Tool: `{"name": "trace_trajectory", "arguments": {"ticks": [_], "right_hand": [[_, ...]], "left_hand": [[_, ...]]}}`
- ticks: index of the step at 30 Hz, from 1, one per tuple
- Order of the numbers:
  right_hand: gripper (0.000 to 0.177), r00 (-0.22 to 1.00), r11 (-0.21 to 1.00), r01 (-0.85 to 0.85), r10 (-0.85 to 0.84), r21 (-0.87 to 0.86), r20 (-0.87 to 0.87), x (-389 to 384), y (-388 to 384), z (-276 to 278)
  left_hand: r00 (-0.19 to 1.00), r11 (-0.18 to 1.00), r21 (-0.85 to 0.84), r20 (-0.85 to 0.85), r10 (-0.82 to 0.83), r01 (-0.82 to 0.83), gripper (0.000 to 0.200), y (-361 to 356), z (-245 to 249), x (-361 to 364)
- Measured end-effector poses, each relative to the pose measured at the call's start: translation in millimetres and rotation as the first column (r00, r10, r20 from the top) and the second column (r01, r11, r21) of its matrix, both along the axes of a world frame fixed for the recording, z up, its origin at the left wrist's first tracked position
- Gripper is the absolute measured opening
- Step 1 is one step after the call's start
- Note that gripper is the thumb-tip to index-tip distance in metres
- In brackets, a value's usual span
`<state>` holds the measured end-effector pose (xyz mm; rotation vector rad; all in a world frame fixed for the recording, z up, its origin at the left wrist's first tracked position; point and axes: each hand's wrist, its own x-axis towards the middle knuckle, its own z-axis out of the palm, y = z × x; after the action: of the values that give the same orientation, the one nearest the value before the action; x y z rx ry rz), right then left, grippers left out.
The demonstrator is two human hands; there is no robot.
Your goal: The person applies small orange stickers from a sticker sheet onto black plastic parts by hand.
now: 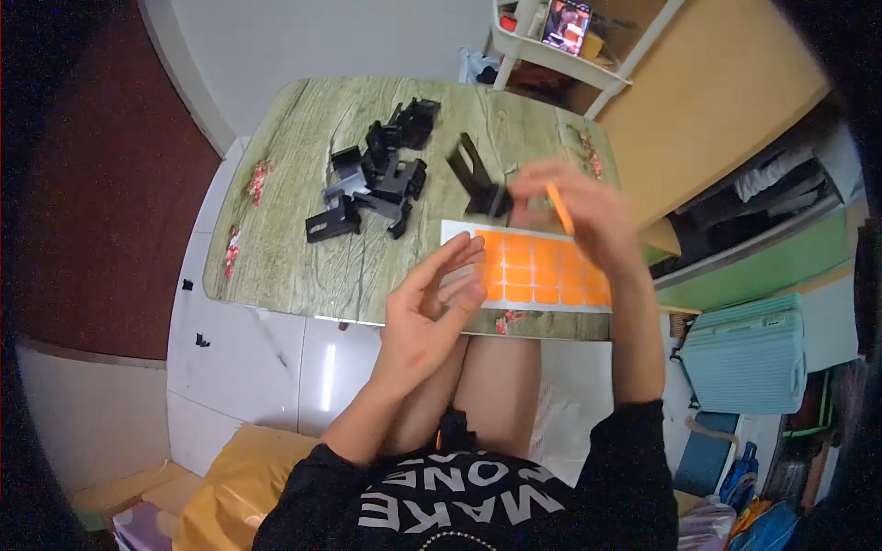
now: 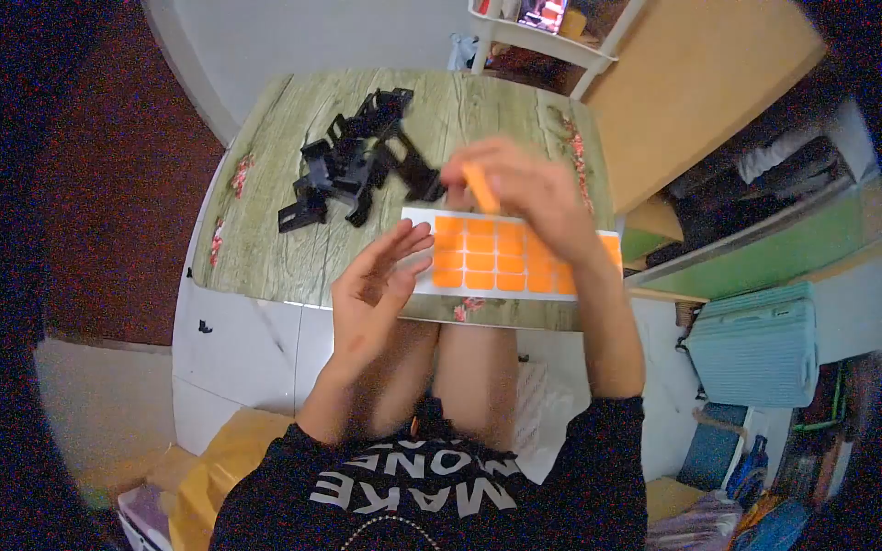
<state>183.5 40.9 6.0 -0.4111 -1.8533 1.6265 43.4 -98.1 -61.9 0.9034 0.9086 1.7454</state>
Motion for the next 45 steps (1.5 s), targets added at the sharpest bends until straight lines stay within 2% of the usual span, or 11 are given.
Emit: {"name": "trace_trajectory", "arguments": {"ticks": [3, 5, 9, 14, 16, 18, 19, 23, 34, 38, 45], "right_hand": [[0.024, 0.998, 0.971, -0.016, 0.031, 0.237, -0.060, 10, -41, -2], [0.027, 0.991, 0.913, 0.066, -0.013, 0.402, -0.134, 7, -61, -5], [0.028, 0.982, 0.908, 0.099, -0.025, 0.406, -0.185, 12, -80, -4], [0.026, 0.979, 0.911, 0.057, 0.029, 0.408, -0.201, 23, -87, 5], [0.025, 0.980, 0.639, 0.193, -0.084, 0.745, -0.182, 26, -89, 17], [0.025, 0.961, 0.247, 0.247, -0.187, 0.937, -0.204, 28, -94, 22], [0.025, 0.963, 0.260, 0.241, -0.183, 0.935, -0.198, 27, -96, 22], [0.014, 0.942, -0.387, 0.211, -0.164, 0.897, -0.292, 17, -107, 18], [0.025, 0.971, -0.478, 0.192, -0.034, 0.857, -0.237, 17, -103, 26], [0.026, 0.980, -0.322, 0.158, -0.062, 0.933, -0.187, 20, -101, 22], [0.029, 0.986, -0.038, 0.123, -0.110, 0.992, -0.126, 22, -99, 13]], "left_hand": [[0.952, 0.977, 0.164, 0.251, -0.174, 0.135, 0.040, 6, 3, 7], [0.945, 0.978, 0.157, 0.276, -0.176, 0.137, 0.042, 2, 8, 13], [0.926, 0.981, 0.161, 0.342, -0.161, 0.112, 0.048, -7, 16, 19], [0.754, 0.862, 0.449, 0.476, -0.453, 0.235, 0.055, -12, 4, 15], [0.709, 0.890, 0.346, 0.544, -0.448, 0.296, 0.061, -16, 19, 13], [0.661, 0.905, 0.233, 0.622, -0.421, 0.357, 0.068, -25, 29, 13], [0.661, 0.910, 0.224, 0.630, -0.408, 0.349, 0.068, -28, 30, 13], [0.585, 0.873, 0.200, 0.673, -0.452, 0.445, 0.071, -37, 33, 15], [0.680, 0.876, 0.012, 0.626, -0.382, 0.481, 0.078, -46, 41, 25], [0.350, 0.767, 0.444, 0.704, -0.618, 0.463, 0.058, -45, 21, 29], [0.380, 0.777, 0.396, 0.705, -0.599, 0.489, 0.056, -47, 21, 29]]}}
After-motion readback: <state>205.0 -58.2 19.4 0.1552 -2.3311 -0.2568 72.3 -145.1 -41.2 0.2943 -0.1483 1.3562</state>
